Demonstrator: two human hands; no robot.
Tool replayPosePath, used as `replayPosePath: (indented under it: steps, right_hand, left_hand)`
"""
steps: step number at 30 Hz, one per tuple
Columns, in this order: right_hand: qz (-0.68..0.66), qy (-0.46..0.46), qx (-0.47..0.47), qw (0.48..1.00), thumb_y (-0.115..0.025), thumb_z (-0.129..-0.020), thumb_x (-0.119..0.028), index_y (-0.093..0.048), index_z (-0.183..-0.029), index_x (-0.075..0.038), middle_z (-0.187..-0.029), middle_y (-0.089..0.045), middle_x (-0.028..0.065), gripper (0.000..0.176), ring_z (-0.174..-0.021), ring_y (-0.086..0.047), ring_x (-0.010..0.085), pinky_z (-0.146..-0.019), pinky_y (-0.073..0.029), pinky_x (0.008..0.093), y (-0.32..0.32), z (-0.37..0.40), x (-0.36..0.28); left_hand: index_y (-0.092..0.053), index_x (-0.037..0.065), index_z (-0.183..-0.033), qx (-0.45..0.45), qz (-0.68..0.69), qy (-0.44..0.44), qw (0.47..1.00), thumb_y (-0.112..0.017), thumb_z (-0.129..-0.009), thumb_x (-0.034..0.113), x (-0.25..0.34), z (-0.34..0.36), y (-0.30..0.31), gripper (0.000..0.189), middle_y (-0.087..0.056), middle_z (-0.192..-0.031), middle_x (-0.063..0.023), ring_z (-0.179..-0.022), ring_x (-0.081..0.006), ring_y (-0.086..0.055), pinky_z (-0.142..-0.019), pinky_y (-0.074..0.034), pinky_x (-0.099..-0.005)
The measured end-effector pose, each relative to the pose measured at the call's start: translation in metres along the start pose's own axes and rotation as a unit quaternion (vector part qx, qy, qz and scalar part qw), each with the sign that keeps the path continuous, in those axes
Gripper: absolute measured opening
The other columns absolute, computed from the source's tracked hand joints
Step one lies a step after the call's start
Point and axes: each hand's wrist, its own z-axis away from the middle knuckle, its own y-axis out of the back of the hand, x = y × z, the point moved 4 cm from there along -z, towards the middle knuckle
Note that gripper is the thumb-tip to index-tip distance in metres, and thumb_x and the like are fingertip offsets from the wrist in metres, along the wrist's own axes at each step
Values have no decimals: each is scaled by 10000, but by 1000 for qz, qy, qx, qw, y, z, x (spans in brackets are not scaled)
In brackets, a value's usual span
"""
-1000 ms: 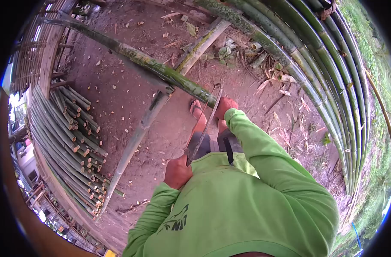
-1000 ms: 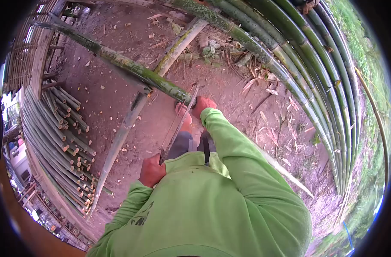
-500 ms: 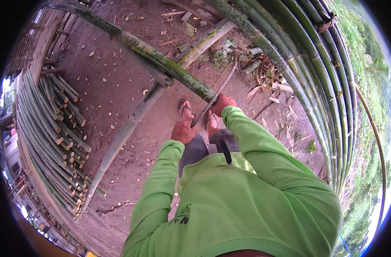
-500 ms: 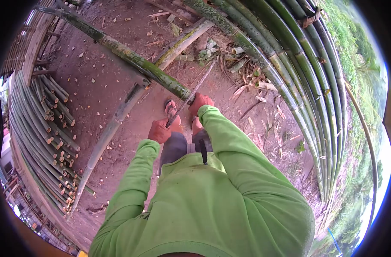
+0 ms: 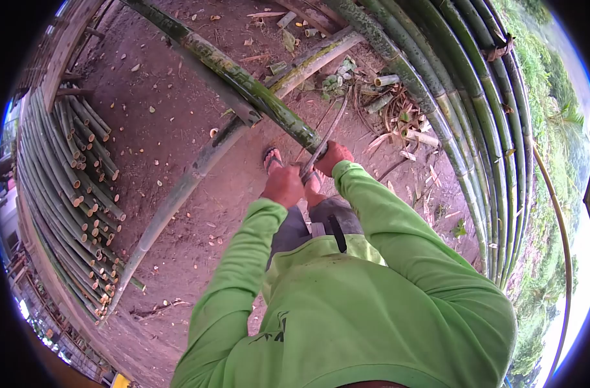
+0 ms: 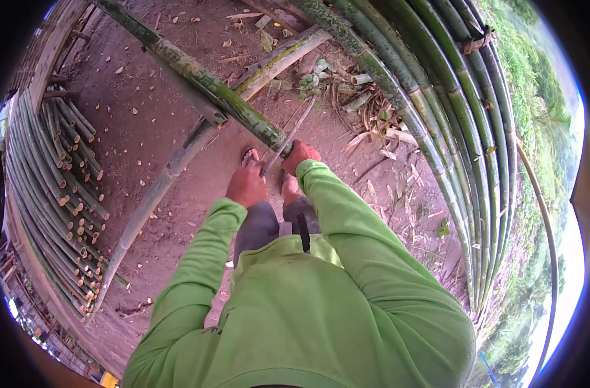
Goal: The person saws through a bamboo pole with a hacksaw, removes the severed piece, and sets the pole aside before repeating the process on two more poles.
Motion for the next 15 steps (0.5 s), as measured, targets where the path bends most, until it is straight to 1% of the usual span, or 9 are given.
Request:
replayPosePath:
  steps: [3,4,6,7,9,11,13,14,15]
  right_hand:
    - [-11,13,8,1000,-691,-651,-390,-642,-1021,-86,-966,-660,204,481,-950,-629,361,-849,-489,439,0,10,1]
    - [-5,15,26,1000,-688,-655,-385,-642,-1019,-85,-963,-660,206,473,-946,-629,361,-846,-489,441,4,8,2]
    - [-12,25,40,999,-676,-662,-366,-643,-1010,-83,-952,-661,208,450,-933,-633,361,-841,-494,444,16,5,2]
    - [-1,-2,-3,1000,-667,-640,-252,-603,-1069,-74,-1007,-657,189,469,-987,-621,348,-857,-497,427,27,9,-4]
    - [3,1,4,1000,-666,-632,-239,-612,-1045,-67,-984,-663,185,451,-968,-627,353,-843,-503,428,30,5,0]
    - [-2,14,21,1000,-687,-623,-262,-629,-1029,-70,-954,-664,194,453,-934,-634,355,-832,-507,427,30,3,2]
    - [-10,24,14,1000,-702,-615,-270,-636,-1026,-71,-946,-663,201,461,-924,-636,356,-830,-508,427,27,3,1]
    - [-15,26,3,1000,-706,-612,-267,-635,-1031,-70,-954,-662,205,469,-930,-635,356,-834,-507,427,27,2,0]
    - [-18,27,-11,999,-711,-608,-264,-634,-1035,-70,-961,-660,208,476,-936,-634,356,-838,-506,427,25,4,1]
  left_hand:
    - [-608,-6,-830,10,38,-1,999,-593,-718,66,-5,8,-4,134,-583,-670,-247,-660,-437,-588,-588,-461,-503]
    - [-597,2,-804,-51,51,90,993,-597,-694,61,8,27,17,124,-575,-661,-242,-642,-435,-581,-568,-458,-494]
    - [-573,3,-778,-77,76,85,990,-594,-673,53,13,83,56,118,-559,-635,-238,-624,-433,-576,-558,-454,-498]
    - [-569,18,-754,-81,68,94,990,-581,-694,72,15,114,76,82,-564,-622,-235,-600,-431,-576,-550,-457,-508]
    - [-564,25,-748,-90,61,97,989,-574,-701,77,17,131,90,71,-560,-607,-231,-586,-430,-574,-540,-457,-511]
    - [-560,7,-781,-97,57,94,989,-586,-672,50,14,128,90,120,-543,-603,-230,-605,-431,-570,-537,-451,-495]
    - [-607,-4,-881,-67,95,67,991,-588,-704,91,3,63,47,202,-563,-634,-240,-618,-434,-580,-568,-460,-517]
    - [-618,10,-935,64,52,-62,995,-592,-718,114,-21,28,-1,242,-576,-665,-259,-649,-433,-593,-596,-469,-525]
    - [-611,-2,-903,-13,27,1,1000,-586,-709,98,-20,-16,-23,220,-593,-671,-243,-657,-418,-601,-597,-474,-515]
